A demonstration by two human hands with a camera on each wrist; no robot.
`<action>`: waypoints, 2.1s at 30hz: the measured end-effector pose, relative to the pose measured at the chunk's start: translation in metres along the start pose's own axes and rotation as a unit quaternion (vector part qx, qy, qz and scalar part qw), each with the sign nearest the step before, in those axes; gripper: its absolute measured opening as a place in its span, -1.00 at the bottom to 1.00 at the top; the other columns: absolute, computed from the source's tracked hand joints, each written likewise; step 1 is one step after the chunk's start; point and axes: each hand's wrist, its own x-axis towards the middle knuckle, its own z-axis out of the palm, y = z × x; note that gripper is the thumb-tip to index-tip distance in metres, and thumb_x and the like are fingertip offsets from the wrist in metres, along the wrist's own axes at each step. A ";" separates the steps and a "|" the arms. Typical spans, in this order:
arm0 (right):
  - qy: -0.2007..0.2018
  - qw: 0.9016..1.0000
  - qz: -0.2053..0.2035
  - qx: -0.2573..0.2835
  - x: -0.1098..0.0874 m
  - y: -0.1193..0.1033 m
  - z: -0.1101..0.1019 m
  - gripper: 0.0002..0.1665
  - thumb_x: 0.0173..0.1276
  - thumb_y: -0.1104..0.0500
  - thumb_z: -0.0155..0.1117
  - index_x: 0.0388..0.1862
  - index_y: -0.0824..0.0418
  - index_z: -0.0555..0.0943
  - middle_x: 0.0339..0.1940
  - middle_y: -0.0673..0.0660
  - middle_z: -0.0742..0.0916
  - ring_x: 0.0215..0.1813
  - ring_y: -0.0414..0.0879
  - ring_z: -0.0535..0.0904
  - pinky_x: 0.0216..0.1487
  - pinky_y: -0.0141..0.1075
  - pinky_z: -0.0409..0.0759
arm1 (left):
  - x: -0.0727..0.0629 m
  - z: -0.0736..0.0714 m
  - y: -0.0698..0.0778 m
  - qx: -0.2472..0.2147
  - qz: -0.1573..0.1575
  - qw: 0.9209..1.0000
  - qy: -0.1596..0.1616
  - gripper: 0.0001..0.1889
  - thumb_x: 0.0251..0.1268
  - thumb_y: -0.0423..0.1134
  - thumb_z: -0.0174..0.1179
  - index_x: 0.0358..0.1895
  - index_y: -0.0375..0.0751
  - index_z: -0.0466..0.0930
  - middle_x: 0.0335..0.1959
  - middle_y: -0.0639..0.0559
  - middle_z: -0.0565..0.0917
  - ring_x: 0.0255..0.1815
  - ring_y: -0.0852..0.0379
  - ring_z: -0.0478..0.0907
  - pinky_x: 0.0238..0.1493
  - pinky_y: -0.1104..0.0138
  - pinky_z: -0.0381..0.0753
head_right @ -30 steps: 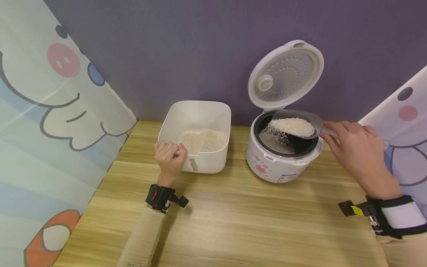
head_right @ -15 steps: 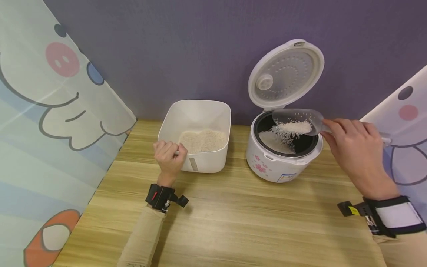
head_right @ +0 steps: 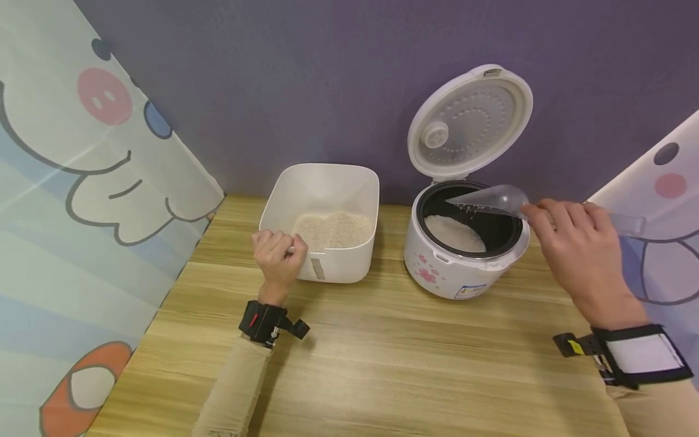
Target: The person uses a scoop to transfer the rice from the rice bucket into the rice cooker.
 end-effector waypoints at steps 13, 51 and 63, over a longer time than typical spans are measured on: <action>-0.012 0.999 -0.050 -0.015 -0.005 0.003 -0.001 -0.79 0.50 0.30 0.06 -0.10 0.33 0.64 -0.21 0.35 0.72 -0.32 0.36 0.60 -0.27 0.16 0.43 | 0.000 0.001 0.000 -0.001 -0.002 1.000 0.001 -0.62 -0.07 -0.49 0.20 -0.76 -0.15 0.18 -0.80 0.05 0.19 -0.67 0.02 0.13 -0.32 0.15 0.23; -0.144 0.973 0.113 0.138 0.042 -0.033 -0.010 -0.05 0.53 -0.46 -0.16 0.11 0.38 0.66 -0.21 0.38 0.76 -0.29 0.31 0.65 -0.43 0.13 0.40 | 0.000 0.001 0.000 -0.006 0.001 1.000 0.004 -0.61 -0.13 -0.53 0.20 -0.77 -0.15 0.17 -0.81 0.05 0.18 -0.67 0.02 0.12 -0.31 0.15 0.21; -0.123 0.972 0.005 0.201 0.077 -0.075 0.017 -0.34 0.61 -0.21 0.02 0.08 0.35 0.70 -0.13 0.32 0.77 -0.19 0.28 0.68 -0.24 0.11 0.53 | -0.003 -0.001 0.005 -0.015 0.014 0.999 0.043 -0.63 -0.10 -0.52 0.12 -0.78 -0.16 0.14 -0.81 0.05 0.16 -0.68 0.04 0.08 -0.32 0.17 0.13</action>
